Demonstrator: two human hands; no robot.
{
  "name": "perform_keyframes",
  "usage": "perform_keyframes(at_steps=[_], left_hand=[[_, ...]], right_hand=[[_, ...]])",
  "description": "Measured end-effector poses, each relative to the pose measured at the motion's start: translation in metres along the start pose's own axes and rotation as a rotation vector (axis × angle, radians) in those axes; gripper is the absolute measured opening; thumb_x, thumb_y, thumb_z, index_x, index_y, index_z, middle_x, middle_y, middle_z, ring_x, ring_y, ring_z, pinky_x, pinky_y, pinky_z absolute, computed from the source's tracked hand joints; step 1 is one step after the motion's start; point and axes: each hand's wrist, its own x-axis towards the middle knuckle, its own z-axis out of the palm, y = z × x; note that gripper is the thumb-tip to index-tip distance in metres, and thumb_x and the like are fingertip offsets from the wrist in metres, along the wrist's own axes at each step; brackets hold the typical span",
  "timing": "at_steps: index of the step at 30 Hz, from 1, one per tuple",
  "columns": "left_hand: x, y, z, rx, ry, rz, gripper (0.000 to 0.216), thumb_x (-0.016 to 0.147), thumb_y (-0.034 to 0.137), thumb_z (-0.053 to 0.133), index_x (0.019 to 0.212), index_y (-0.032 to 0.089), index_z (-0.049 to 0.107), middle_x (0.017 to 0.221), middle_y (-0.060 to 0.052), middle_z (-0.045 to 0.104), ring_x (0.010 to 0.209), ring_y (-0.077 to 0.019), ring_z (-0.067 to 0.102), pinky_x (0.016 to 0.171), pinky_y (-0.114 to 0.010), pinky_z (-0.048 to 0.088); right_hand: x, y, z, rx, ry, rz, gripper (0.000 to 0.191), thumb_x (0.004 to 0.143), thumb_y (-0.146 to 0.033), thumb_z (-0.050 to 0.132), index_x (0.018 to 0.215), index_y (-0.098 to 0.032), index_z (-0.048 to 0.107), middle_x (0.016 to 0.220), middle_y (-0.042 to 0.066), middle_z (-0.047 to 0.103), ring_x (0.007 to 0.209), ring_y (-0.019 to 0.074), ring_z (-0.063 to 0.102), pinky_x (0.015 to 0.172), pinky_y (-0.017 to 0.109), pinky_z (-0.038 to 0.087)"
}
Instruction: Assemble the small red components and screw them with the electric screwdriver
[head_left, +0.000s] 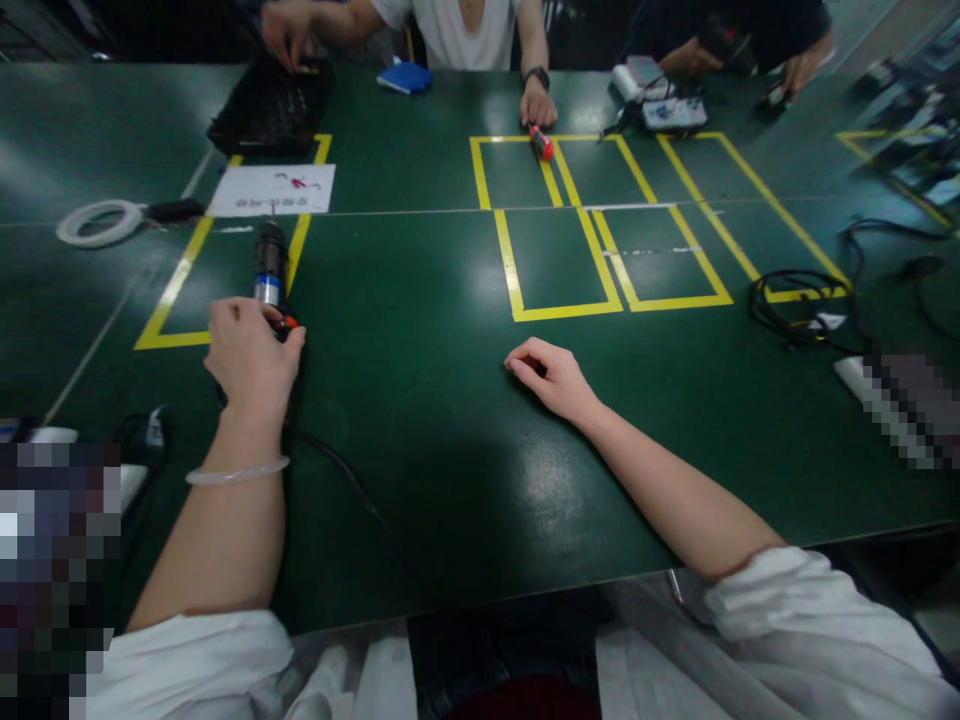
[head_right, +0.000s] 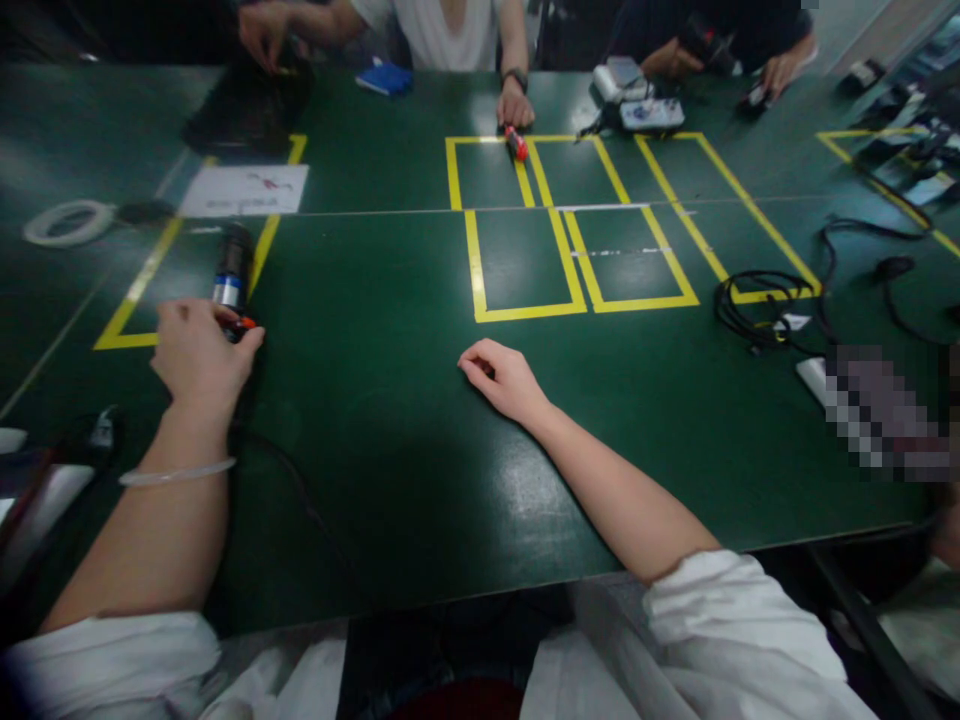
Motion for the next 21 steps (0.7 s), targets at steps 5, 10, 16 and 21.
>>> perform_keyframes(at_steps=[5,10,16,21], left_hand=[[-0.002,-0.001,0.000,0.030,0.045,-0.009,0.042,0.098,0.050,0.042,0.117,0.015,0.055,0.130,-0.014,0.046,0.112,-0.0337,0.052,0.086,-0.055,0.049],[-0.001,0.009,-0.007,-0.050,0.137,0.025,0.040,0.099,0.045,0.043,0.121,0.015,0.056,0.137,-0.013,0.052,0.121,-0.0349,0.053,0.096,-0.057,0.046],[-0.020,0.087,-0.002,-0.869,-0.306,0.255,0.034,0.095,0.036,0.052,0.117,0.011,0.060,0.102,-0.010,0.069,0.091,-0.0175,0.067,0.087,-0.035,0.055],[-0.054,0.151,0.016,-1.043,-0.814,0.389,0.054,0.093,0.038,0.056,0.139,0.011,0.053,0.085,-0.004,0.066,0.075,-0.0145,0.063,0.074,-0.029,0.053]], right_hand=[[0.000,0.001,0.000,-0.004,-0.004,-0.006,0.015,0.095,-0.026,0.057,0.087,-0.018,0.068,0.082,0.003,0.068,0.073,0.0141,0.059,0.066,0.026,0.044],[0.001,0.000,0.001,-0.010,-0.007,0.001,0.015,0.095,-0.025,0.057,0.087,-0.018,0.067,0.082,0.003,0.067,0.071,0.0137,0.057,0.067,0.026,0.044],[0.001,-0.001,0.000,0.029,-0.017,0.012,0.014,0.094,-0.025,0.057,0.087,-0.018,0.066,0.083,0.003,0.068,0.071,0.0131,0.058,0.068,0.026,0.047],[0.000,0.000,0.002,0.227,-0.084,0.050,0.026,0.090,-0.032,0.065,0.112,-0.020,0.060,0.084,0.000,0.068,0.072,0.0128,0.061,0.070,0.027,0.051]])
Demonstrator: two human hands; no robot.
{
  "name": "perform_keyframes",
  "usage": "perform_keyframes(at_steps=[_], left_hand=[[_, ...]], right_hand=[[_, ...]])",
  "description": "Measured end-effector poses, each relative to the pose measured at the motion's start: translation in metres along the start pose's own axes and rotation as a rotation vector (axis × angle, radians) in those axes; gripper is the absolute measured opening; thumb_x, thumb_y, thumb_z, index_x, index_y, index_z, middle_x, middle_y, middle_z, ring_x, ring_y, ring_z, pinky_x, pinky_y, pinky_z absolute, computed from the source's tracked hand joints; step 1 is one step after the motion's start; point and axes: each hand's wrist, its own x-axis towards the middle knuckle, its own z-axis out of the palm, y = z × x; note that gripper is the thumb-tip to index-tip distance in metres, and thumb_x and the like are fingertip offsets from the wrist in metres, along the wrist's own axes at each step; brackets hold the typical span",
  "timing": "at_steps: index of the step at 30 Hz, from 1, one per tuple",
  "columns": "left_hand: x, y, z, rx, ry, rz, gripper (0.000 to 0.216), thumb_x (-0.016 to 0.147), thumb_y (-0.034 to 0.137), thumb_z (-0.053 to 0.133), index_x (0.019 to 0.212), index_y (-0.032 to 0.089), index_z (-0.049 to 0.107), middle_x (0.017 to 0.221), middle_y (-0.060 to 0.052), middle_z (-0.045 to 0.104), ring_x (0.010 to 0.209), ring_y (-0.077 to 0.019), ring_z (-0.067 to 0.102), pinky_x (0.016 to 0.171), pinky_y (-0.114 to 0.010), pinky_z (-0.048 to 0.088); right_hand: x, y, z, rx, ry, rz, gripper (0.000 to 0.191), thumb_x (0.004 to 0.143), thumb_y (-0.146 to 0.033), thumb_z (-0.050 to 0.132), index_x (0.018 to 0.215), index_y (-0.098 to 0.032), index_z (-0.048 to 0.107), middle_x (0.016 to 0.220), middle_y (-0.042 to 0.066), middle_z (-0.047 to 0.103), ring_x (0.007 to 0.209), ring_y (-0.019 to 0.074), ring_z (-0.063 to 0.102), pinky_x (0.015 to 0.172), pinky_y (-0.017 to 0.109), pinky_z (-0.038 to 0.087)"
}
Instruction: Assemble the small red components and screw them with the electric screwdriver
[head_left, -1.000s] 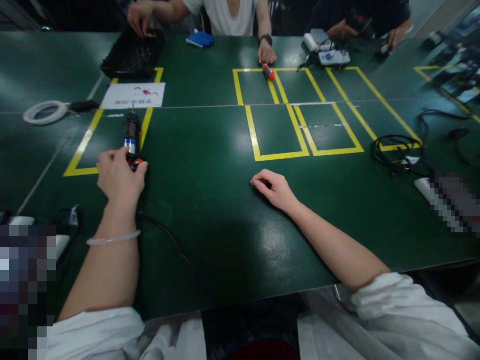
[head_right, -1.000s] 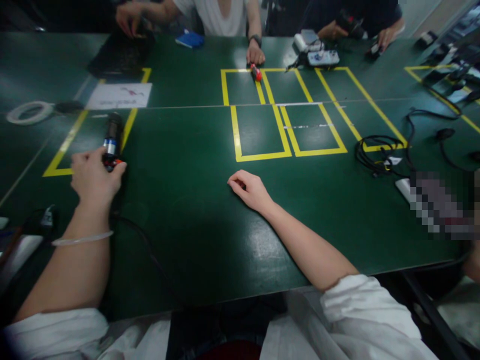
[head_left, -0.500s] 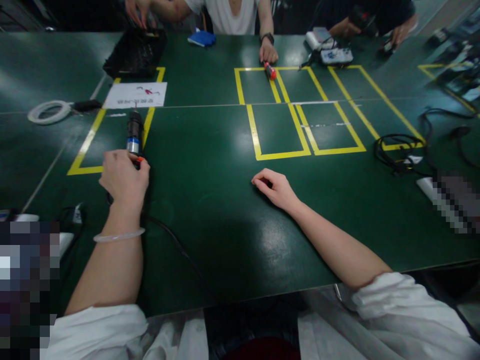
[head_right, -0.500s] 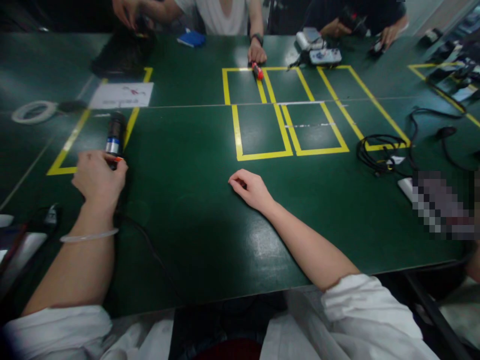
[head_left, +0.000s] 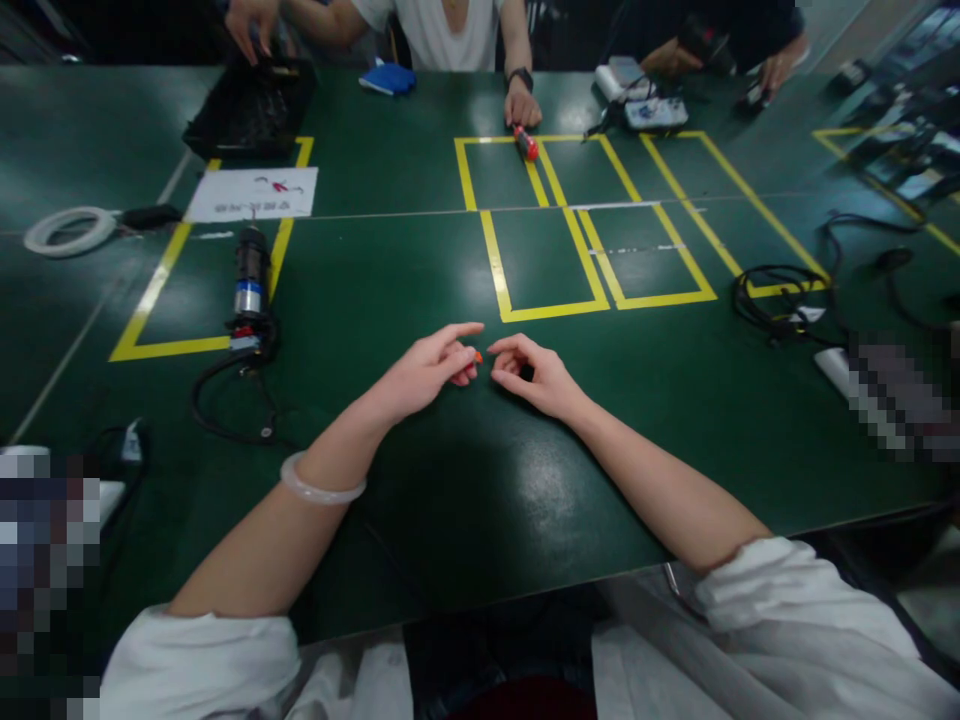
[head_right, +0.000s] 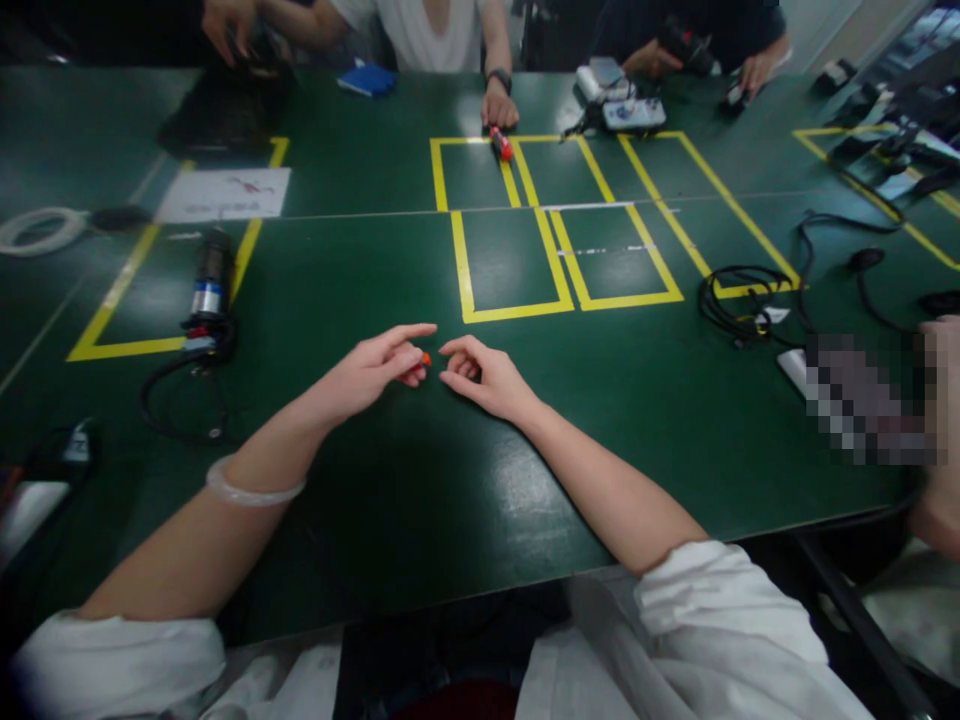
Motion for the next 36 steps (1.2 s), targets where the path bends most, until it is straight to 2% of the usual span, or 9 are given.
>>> perform_keyframes(at_steps=[3,6,11,15,22,26,29,36], left_hand=[[0.004,-0.004,0.018,-0.081,-0.103,-0.012,0.066,0.091,0.039,0.059,0.149,0.011,0.041,0.077,0.000,0.062,0.070,-0.0135,0.060,0.070,-0.027,0.051],[0.006,-0.013,0.022,-0.164,-0.078,-0.039,0.063,0.091,0.041,0.060,0.145,0.013,0.045,0.079,-0.001,0.063,0.071,-0.0137,0.061,0.072,-0.028,0.052],[0.007,-0.022,0.020,-0.326,-0.006,-0.131,0.036,0.092,0.046,0.057,0.106,0.013,0.059,0.079,-0.004,0.065,0.071,-0.0138,0.064,0.070,-0.027,0.052],[0.008,-0.023,0.021,-0.275,-0.043,-0.122,0.035,0.088,0.048,0.064,0.091,0.013,0.061,0.079,-0.005,0.066,0.072,-0.0138,0.063,0.071,-0.027,0.051],[0.006,-0.020,0.022,-0.267,-0.026,-0.085,0.036,0.082,0.041,0.072,0.101,0.014,0.060,0.086,-0.003,0.065,0.077,-0.0129,0.063,0.073,-0.027,0.054],[0.004,-0.019,0.023,-0.273,-0.016,-0.054,0.033,0.081,0.036,0.073,0.101,0.014,0.058,0.085,-0.001,0.061,0.078,-0.0115,0.061,0.070,-0.023,0.054],[0.004,-0.020,0.023,-0.282,-0.001,-0.044,0.034,0.080,0.032,0.074,0.103,0.014,0.057,0.088,-0.002,0.061,0.080,-0.0112,0.061,0.068,-0.021,0.055],[0.006,-0.025,0.023,-0.301,0.027,-0.053,0.036,0.082,0.036,0.073,0.104,0.013,0.058,0.094,-0.004,0.061,0.087,-0.0135,0.062,0.070,-0.023,0.057]], right_hand=[[0.000,0.002,0.000,0.049,-0.058,0.001,0.029,0.087,-0.036,0.069,0.110,-0.020,0.060,0.082,0.000,0.068,0.071,0.0129,0.062,0.068,0.027,0.051],[0.000,0.003,0.000,0.059,-0.057,0.000,0.020,0.089,-0.035,0.067,0.100,-0.019,0.061,0.082,0.001,0.069,0.071,0.0131,0.062,0.068,0.027,0.050],[0.000,0.003,0.001,0.032,0.011,0.022,0.019,0.088,-0.035,0.067,0.099,-0.020,0.063,0.081,0.000,0.067,0.067,0.0120,0.058,0.064,0.026,0.049],[0.000,0.004,0.002,-0.003,0.047,0.007,0.017,0.088,-0.033,0.067,0.099,-0.021,0.063,0.080,-0.001,0.065,0.068,0.0125,0.058,0.064,0.026,0.048],[-0.001,0.002,0.001,0.076,0.036,0.035,0.025,0.089,-0.037,0.068,0.107,-0.022,0.059,0.081,-0.001,0.064,0.071,0.0128,0.060,0.066,0.027,0.049],[0.000,0.003,0.001,0.102,0.051,0.072,0.019,0.094,-0.039,0.062,0.097,-0.021,0.059,0.081,0.000,0.064,0.071,0.0125,0.061,0.066,0.026,0.049],[0.000,0.003,0.001,0.064,0.064,0.038,0.016,0.093,-0.036,0.064,0.093,-0.021,0.060,0.082,0.000,0.063,0.071,0.0125,0.058,0.066,0.027,0.048],[0.001,0.005,0.002,0.062,0.087,0.009,0.016,0.088,-0.031,0.067,0.097,-0.021,0.060,0.081,0.000,0.062,0.067,0.0122,0.057,0.062,0.027,0.047]])
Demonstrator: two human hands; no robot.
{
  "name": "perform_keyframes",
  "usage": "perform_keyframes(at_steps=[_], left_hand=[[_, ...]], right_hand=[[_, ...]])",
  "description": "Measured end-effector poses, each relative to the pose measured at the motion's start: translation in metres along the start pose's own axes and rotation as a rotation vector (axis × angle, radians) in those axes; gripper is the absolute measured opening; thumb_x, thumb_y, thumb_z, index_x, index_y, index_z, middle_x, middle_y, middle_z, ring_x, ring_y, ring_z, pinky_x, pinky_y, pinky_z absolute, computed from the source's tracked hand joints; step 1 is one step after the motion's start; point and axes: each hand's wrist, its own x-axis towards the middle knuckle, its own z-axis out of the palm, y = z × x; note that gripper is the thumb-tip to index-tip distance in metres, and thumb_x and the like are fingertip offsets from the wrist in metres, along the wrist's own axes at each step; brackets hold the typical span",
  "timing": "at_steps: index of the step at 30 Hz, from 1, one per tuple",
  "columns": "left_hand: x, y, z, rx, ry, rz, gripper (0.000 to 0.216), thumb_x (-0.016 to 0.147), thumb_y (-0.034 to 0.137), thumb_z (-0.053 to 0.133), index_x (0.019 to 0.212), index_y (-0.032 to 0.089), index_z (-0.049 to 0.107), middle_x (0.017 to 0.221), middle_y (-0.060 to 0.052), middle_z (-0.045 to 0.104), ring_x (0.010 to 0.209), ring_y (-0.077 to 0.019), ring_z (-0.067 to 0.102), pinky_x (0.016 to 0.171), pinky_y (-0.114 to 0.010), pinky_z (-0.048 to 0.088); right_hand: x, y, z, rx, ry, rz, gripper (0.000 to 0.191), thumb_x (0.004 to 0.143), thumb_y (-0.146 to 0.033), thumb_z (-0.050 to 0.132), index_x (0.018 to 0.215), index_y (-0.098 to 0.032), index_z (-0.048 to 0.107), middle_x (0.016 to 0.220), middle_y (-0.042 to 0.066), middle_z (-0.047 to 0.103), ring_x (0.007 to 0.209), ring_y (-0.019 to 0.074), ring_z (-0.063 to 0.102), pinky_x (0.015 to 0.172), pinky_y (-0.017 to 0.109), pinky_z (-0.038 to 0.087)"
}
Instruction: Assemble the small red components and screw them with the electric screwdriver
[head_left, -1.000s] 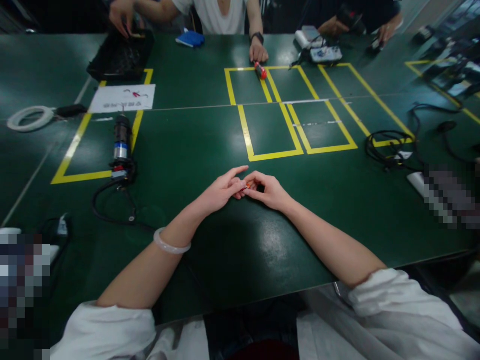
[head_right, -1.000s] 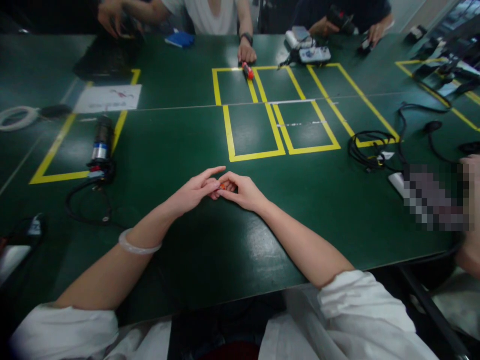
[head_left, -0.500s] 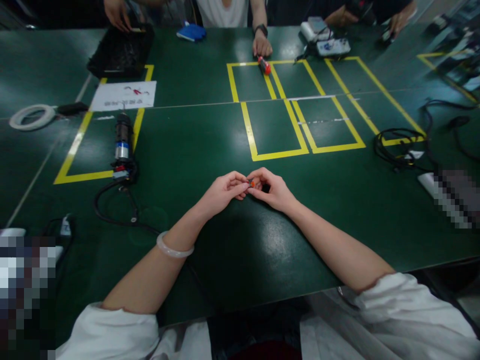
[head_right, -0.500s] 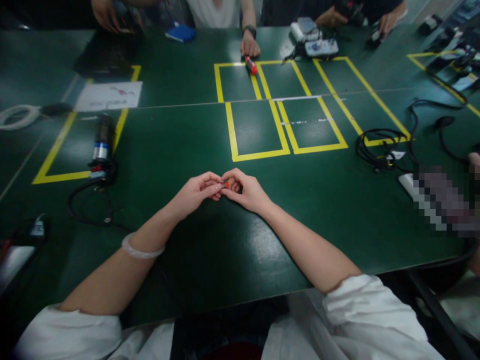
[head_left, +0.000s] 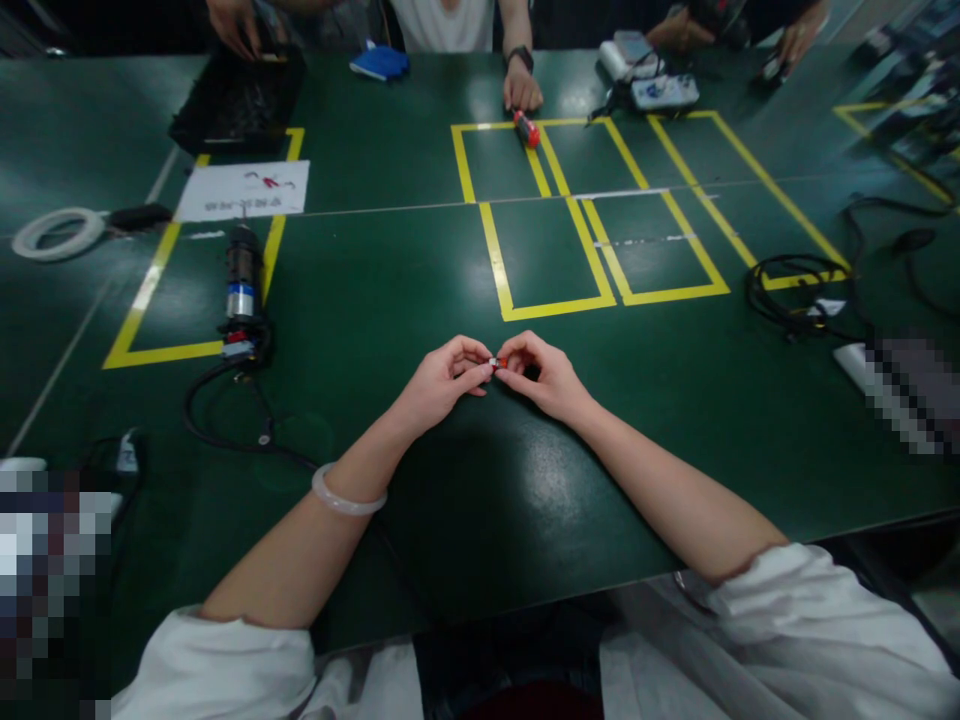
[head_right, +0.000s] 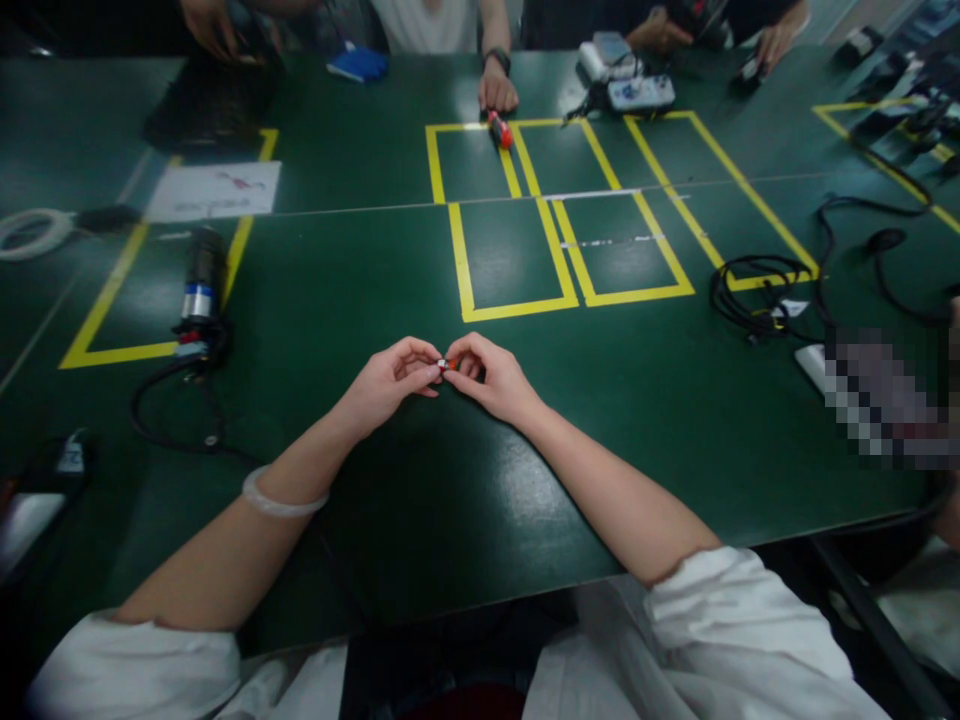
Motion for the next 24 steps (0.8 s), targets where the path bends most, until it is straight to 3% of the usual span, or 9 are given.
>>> perform_keyframes(at_steps=[19,24], left_hand=[[0.0015,-0.0050,-0.0009,-0.029,0.013,0.083,0.040,0.075,0.022,0.078,0.108,0.015,0.057,0.107,-0.006,0.059,0.087,-0.0121,0.061,0.070,-0.024,0.058],[0.0013,-0.0039,-0.0014,-0.001,-0.010,0.068,0.035,0.079,0.029,0.076,0.107,0.014,0.060,0.104,-0.006,0.062,0.089,-0.0136,0.063,0.072,-0.025,0.059]], right_hand=[[-0.0005,0.0013,0.0004,-0.048,0.004,-0.017,0.013,0.088,-0.022,0.065,0.099,-0.021,0.060,0.081,-0.001,0.061,0.068,0.0120,0.057,0.064,0.027,0.047],[-0.0013,0.0028,-0.0002,-0.001,0.006,0.030,0.017,0.089,-0.028,0.066,0.104,-0.021,0.062,0.087,0.001,0.068,0.074,0.0131,0.061,0.067,0.027,0.050]])
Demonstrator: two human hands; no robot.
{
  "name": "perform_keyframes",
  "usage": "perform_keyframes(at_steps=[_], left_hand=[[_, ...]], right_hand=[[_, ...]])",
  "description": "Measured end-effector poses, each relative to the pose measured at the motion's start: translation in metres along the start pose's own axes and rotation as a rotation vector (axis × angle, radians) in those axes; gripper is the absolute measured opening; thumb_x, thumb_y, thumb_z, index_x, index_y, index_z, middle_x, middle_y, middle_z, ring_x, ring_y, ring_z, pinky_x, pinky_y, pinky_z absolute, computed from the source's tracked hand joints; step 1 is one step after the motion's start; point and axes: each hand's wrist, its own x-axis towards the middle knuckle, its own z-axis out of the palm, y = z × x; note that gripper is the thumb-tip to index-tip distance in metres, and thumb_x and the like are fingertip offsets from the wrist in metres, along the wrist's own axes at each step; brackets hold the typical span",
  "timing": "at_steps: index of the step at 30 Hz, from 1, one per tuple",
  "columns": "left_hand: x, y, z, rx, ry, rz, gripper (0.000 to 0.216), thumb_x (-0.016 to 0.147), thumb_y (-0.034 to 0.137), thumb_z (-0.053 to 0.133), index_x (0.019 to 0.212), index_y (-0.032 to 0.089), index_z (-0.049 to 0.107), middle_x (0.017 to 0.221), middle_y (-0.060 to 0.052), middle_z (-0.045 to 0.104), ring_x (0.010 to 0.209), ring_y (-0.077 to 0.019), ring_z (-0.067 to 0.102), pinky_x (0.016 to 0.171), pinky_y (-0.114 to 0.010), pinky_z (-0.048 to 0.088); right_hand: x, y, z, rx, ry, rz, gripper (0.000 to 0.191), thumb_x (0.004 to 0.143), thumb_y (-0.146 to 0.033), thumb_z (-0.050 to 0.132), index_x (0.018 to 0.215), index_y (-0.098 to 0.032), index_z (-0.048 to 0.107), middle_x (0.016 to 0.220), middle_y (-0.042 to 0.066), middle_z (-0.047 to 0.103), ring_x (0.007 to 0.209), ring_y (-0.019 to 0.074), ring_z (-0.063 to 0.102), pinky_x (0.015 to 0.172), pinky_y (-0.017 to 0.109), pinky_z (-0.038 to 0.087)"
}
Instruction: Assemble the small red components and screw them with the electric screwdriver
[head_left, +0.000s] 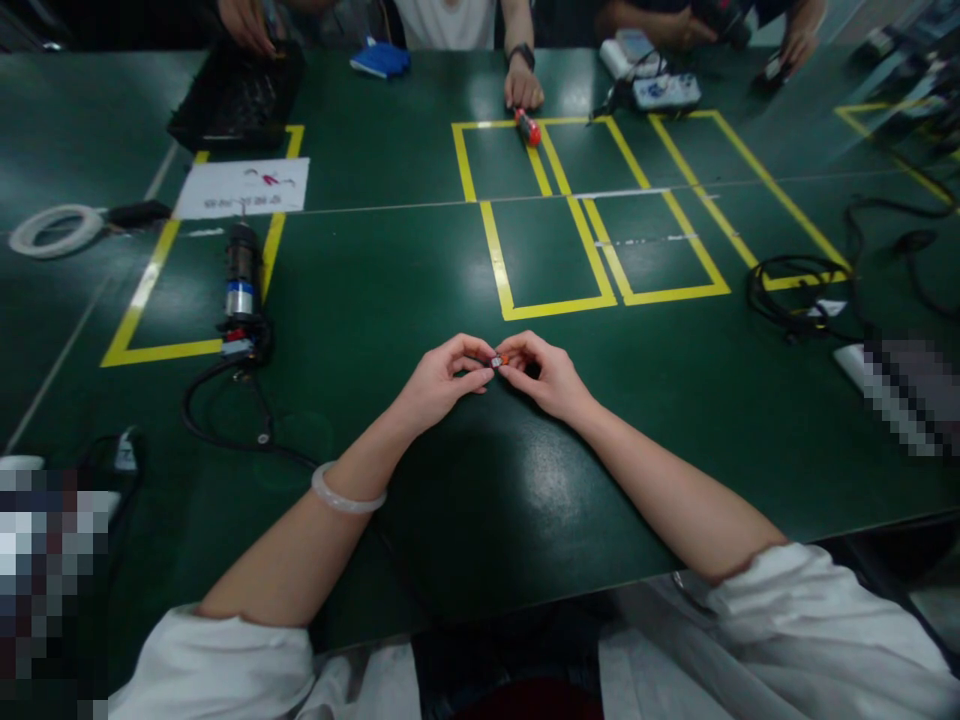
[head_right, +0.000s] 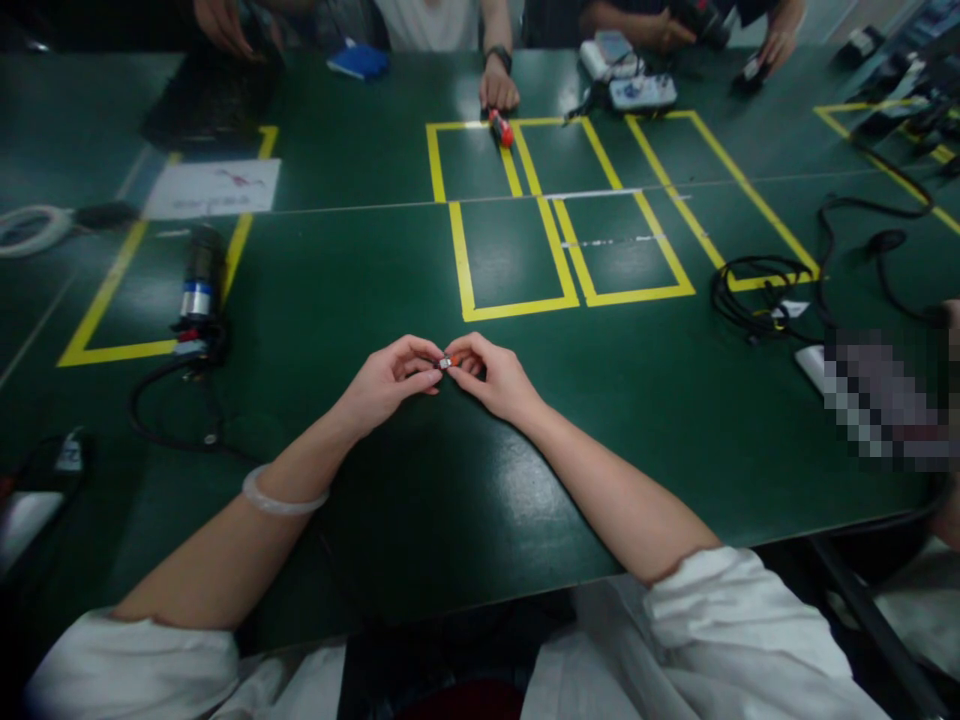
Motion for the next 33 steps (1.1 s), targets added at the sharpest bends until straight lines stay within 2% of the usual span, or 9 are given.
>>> perform_keyframes(at_steps=[3,7,12,17,21,27,33], left_hand=[[0.0000,0.0013,-0.0003,0.004,0.005,-0.031,0.035,0.082,0.036,0.074,0.105,0.013,0.061,0.098,-0.005,0.063,0.089,-0.0147,0.064,0.072,-0.025,0.058],[-0.0007,0.0029,-0.0002,-0.012,0.033,-0.068,0.037,0.084,0.043,0.071,0.103,0.013,0.061,0.098,-0.006,0.065,0.088,-0.0152,0.065,0.074,-0.027,0.058],[-0.0014,0.0032,-0.0003,0.031,0.021,-0.098,0.037,0.087,0.048,0.067,0.098,0.013,0.062,0.091,-0.005,0.066,0.087,-0.0157,0.065,0.076,-0.027,0.057],[-0.0012,0.0034,-0.0002,0.033,0.011,-0.098,0.039,0.089,0.052,0.062,0.094,0.013,0.061,0.087,-0.005,0.065,0.082,-0.0150,0.065,0.075,-0.028,0.056],[-0.0008,0.0040,0.0002,0.013,0.016,-0.097,0.038,0.089,0.051,0.062,0.095,0.013,0.060,0.087,-0.005,0.065,0.082,-0.0148,0.065,0.075,-0.028,0.056],[-0.0014,0.0054,0.0001,0.013,-0.013,-0.076,0.036,0.083,0.043,0.072,0.099,0.014,0.059,0.088,-0.003,0.064,0.080,-0.0128,0.064,0.071,-0.024,0.055],[-0.0022,0.0049,0.0018,0.035,-0.007,-0.048,0.032,0.083,0.037,0.072,0.100,0.014,0.058,0.089,-0.004,0.063,0.082,-0.0130,0.063,0.070,-0.024,0.056]], right_hand=[[0.0002,-0.0003,-0.0002,0.035,-0.001,0.026,0.020,0.091,-0.033,0.066,0.106,-0.021,0.063,0.090,0.002,0.071,0.078,0.0141,0.064,0.070,0.028,0.051],[0.0000,-0.0016,-0.0006,0.036,-0.026,-0.004,0.025,0.090,-0.031,0.067,0.112,-0.021,0.062,0.086,0.001,0.069,0.073,0.0129,0.063,0.069,0.027,0.051],[-0.0009,-0.0026,-0.0013,0.022,-0.043,0.004,0.013,0.091,-0.030,0.064,0.101,-0.021,0.063,0.087,0.001,0.070,0.077,0.0136,0.064,0.071,0.027,0.050],[-0.0007,-0.0039,-0.0019,0.016,-0.037,0.060,0.018,0.091,-0.036,0.065,0.096,-0.019,0.063,0.082,0.001,0.069,0.072,0.0134,0.062,0.068,0.026,0.048],[-0.0002,-0.0046,-0.0021,0.011,-0.052,0.093,0.020,0.092,-0.039,0.063,0.094,-0.019,0.063,0.081,0.001,0.069,0.071,0.0132,0.062,0.068,0.026,0.048],[-0.0003,-0.0040,-0.0016,0.020,-0.059,0.059,0.018,0.091,-0.037,0.066,0.094,-0.019,0.064,0.081,0.001,0.069,0.071,0.0131,0.062,0.068,0.026,0.048],[0.0009,-0.0045,-0.0024,0.031,-0.046,0.078,0.020,0.093,-0.040,0.063,0.096,-0.020,0.065,0.085,0.001,0.070,0.075,0.0136,0.064,0.071,0.027,0.050]])
